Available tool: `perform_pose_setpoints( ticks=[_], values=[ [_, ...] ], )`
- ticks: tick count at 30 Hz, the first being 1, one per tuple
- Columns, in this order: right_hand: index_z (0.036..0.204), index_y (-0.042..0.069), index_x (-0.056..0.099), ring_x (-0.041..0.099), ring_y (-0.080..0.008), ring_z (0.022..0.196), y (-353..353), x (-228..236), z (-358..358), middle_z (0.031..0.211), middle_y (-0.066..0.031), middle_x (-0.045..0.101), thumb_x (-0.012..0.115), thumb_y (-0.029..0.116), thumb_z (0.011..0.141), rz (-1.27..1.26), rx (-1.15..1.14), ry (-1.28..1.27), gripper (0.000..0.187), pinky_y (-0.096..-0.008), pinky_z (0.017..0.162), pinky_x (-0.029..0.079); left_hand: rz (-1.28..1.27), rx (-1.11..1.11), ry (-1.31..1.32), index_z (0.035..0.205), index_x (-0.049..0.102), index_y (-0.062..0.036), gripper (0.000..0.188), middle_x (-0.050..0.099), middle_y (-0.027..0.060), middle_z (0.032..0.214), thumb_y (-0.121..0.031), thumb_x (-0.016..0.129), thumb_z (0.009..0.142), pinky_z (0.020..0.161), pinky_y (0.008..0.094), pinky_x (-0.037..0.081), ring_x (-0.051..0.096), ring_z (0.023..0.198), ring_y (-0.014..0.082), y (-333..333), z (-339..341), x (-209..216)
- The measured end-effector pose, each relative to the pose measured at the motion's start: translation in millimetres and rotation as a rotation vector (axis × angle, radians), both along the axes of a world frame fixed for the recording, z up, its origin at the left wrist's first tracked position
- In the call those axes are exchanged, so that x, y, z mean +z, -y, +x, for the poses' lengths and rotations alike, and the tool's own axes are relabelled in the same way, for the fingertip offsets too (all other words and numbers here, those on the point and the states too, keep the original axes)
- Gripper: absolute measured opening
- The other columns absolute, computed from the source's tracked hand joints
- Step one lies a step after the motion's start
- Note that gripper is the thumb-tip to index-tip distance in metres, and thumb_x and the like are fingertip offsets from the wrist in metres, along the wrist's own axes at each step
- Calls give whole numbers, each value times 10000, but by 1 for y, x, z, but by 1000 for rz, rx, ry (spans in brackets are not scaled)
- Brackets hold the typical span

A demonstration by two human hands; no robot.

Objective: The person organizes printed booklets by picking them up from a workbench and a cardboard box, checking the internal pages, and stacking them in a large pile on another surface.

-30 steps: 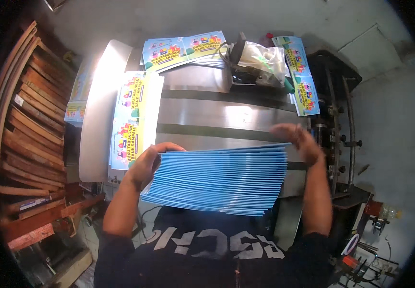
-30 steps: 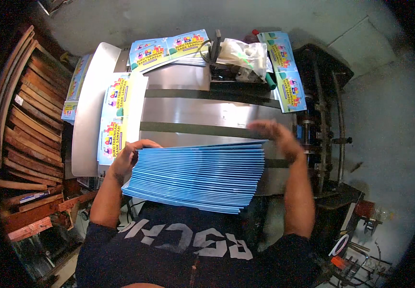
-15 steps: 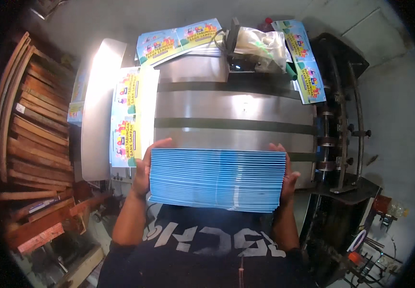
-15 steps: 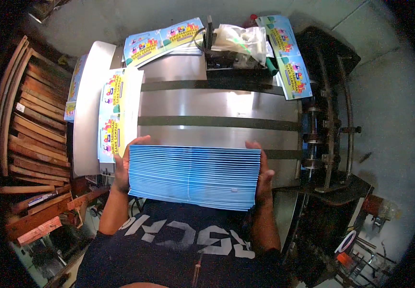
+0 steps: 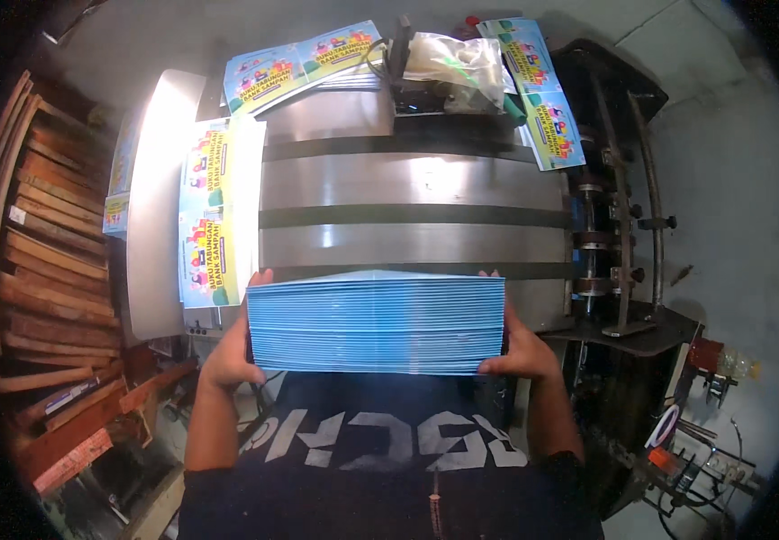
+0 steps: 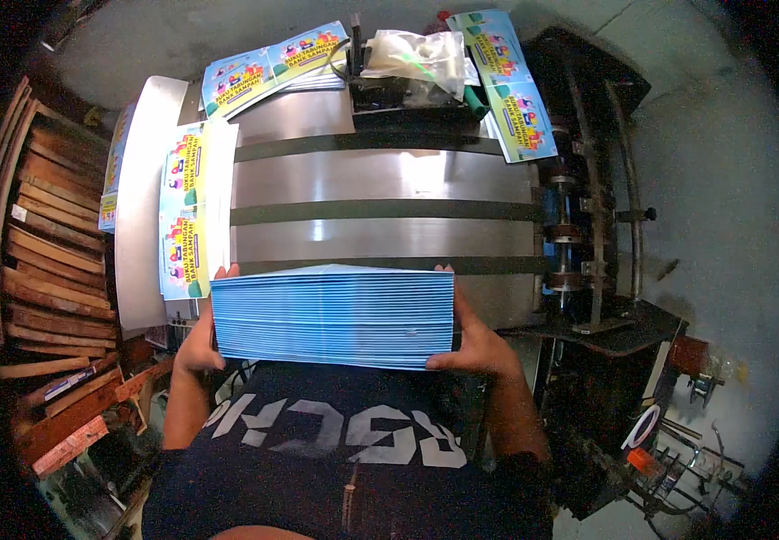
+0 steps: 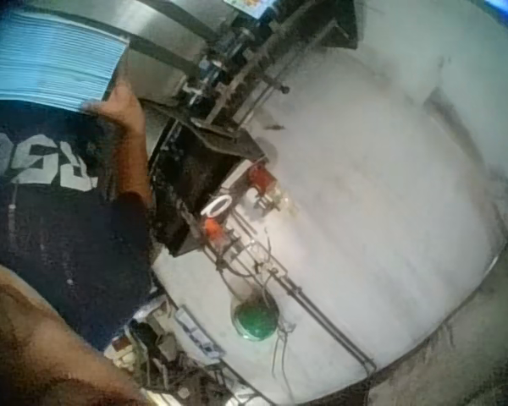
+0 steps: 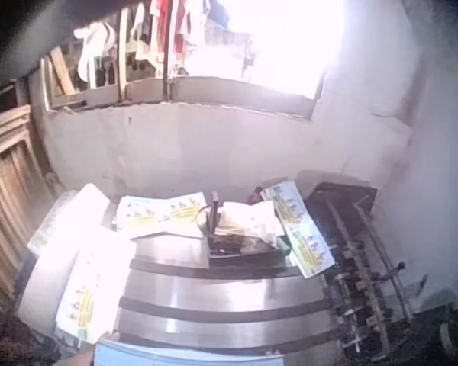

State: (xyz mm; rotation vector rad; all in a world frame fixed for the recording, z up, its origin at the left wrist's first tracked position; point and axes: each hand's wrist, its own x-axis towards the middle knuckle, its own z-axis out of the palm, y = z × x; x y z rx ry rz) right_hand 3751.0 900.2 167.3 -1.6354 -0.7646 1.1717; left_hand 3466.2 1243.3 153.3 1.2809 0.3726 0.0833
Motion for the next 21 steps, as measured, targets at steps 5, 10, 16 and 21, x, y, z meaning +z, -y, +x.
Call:
perform_pose_setpoints(
  ticks=[5, 10, 16, 21],
  values=[
    [1548, 136, -6, 125, -330, 1467, 19, -10, -1, 1602, -184, 59, 923, 413, 539, 15, 86, -47, 1400, -475, 1174, 151, 209, -184, 25, 1535, -16, -46, 1409, 61, 157, 1610, -321, 935, 533, 1179, 387, 93, 75, 1479, 242, -3, -17, 0],
    [1549, 113, 32, 157, -307, 1460, 29, -37, -13, 1591, -205, 107, 866, 305, 650, -54, 26, -56, 1241, -471, 1168, 170, 559, 55, -82, 1527, 124, -51, 1103, 248, 199, 1548, -119, 853, 702, 1153, 407, 221, 275, 1419, 274, 32, -18, -13],
    [1466, 44, 302, 483, -299, 1256, -18, -41, 5, 1351, -193, 498, 743, 121, 766, 187, -258, 119, 831, -458, 1075, 357, 178, 340, -64, 1354, 417, -40, 769, 574, 107, 1238, -84, 840, 713, 1000, 367, 453, 574, 1130, 216, 29, 21, -2],
    [1238, 29, 537, 579, -189, 1038, -72, -35, 38, 1134, -61, 600, 717, 33, 812, 296, -339, 128, 463, -336, 919, 470, 292, 366, 87, 1347, 416, -47, 816, 581, 112, 1228, -137, 876, 679, 984, 367, 474, 585, 1106, 221, 5, 61, -2]
  ],
)
